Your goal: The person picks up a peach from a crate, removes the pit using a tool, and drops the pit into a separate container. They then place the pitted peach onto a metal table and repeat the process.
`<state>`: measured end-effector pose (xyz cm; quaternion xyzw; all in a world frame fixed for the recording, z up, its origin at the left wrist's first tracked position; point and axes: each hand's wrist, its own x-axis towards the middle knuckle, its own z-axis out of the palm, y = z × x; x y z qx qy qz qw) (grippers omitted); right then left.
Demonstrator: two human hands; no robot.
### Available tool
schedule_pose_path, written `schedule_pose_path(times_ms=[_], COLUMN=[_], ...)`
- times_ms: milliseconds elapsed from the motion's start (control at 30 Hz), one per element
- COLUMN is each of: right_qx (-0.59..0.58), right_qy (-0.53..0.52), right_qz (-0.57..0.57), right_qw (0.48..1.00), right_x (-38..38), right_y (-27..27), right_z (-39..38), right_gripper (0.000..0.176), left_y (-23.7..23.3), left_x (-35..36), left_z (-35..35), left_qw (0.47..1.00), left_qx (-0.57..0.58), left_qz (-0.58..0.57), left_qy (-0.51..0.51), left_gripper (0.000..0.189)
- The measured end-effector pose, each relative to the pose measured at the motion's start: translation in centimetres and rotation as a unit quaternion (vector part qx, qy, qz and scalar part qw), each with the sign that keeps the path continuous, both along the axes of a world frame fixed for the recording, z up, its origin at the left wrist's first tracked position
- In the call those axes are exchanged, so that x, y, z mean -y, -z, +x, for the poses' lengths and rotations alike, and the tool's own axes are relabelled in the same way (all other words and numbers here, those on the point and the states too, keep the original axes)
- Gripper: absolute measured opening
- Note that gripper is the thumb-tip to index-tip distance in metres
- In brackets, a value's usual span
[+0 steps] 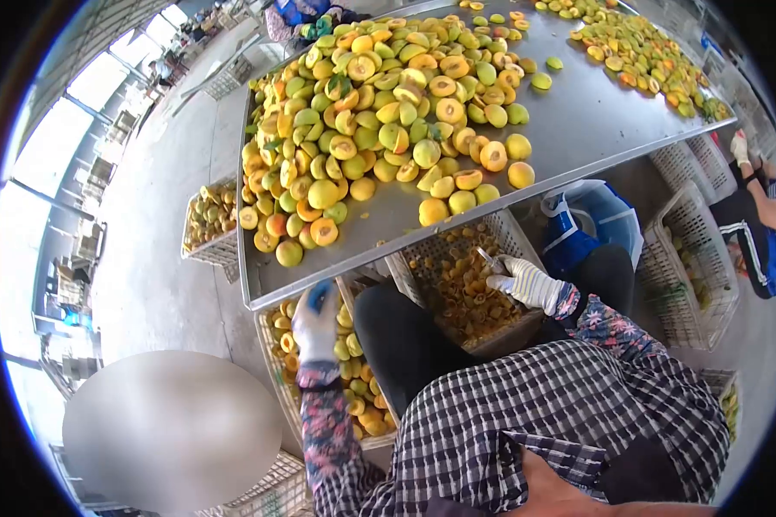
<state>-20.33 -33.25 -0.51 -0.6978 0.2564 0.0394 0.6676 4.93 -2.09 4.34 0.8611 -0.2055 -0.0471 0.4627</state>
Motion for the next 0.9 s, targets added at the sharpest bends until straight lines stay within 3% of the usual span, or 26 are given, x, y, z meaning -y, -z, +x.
schedule_pose_path(times_ms=[33,67,100,133,200,267,333,433,533,600,633,667,733,800,900], right_qx=[0.005,0.002,-0.004,-0.011,-0.025,-0.029,-0.033,0.001,0.088,0.175,0.186,0.163,0.114,0.174,0.354], right_qy=[-0.001,-0.007,-0.014,-0.022,-0.028,-0.022,-0.015,0.012,0.028,0.023,0.021,0.007,-0.029,-0.053,-0.184], right_qz=[0.003,-0.034,-0.074,-0.116,-0.144,-0.124,-0.086,0.002,0.01,0.018,-0.033,-0.009,0.035,0.145,0.302], right_qw=[1.0,0.999,0.997,0.993,0.989,0.992,0.996,1.0,0.996,0.984,0.982,0.986,0.992,0.973,0.866], right_x=[0.3,0.3,0.3,0.5,0.9,1.6,2.5,2.5,2.9,3.2,3.1,3.1,3.0,2.2,1.5], right_y=[0.2,0.0,-0.4,-0.7,-1.1,-1.3,0.0,-0.2,-2.9,-4.8,-7.5,-9.6,-13.5,-18.0,-18.4], right_z=[-0.1,-0.1,-0.3,-0.5,-0.8,-1.2,-1.5,-1.5,-1.8,-2.2,-2.5,-3.0,-3.9,-5.0,-6.5], right_gripper=[0.034,0.039,0.044,0.048,0.053,0.053,0.055,0.052,0.045,0.041,0.04,0.036,0.029,0.03,0.029], left_y=[0.1,-3.2,-1.5,-3.8,0.6,1.9,1.7,1.2,2.2,3.3,2.8,2.1,0.2,-1.0,-3.0], left_x=[1.0,8.4,11.7,15.6,21.7,25.8,27.4,27.6,26.0,25.1,24.0,22.7,19.7,18.2,17.4], left_z=[0.9,0.1,1.5,-0.1,1.4,1.1,0.0,1.1,3.2,3.8,4.0,4.1,3.3,2.0,-0.6], left_qw=[0.998,0.994,0.977,0.982,0.979,0.94,0.942,0.935,0.964,0.975,0.928,0.845,0.629,0.595,0.571], left_qx=[-0.04,-0.028,0.027,-0.037,-0.008,-0.009,0.019,-0.015,-0.068,-0.19,-0.316,-0.429,-0.553,-0.543,-0.535], left_qz=[-0.043,-0.061,-0.104,-0.051,0.063,0.29,0.319,0.328,0.207,-0.031,-0.173,-0.31,-0.516,-0.558,-0.596], left_qy=[0.029,0.089,0.184,0.179,0.193,0.18,0.106,0.135,0.15,0.109,0.094,0.075,0.178,0.201,0.181], left_gripper=[0.028,0.028,0.028,0.032,0.058,0.082,0.072,0.08,0.073,0.055,0.052,0.048,0.048,0.056,0.062])
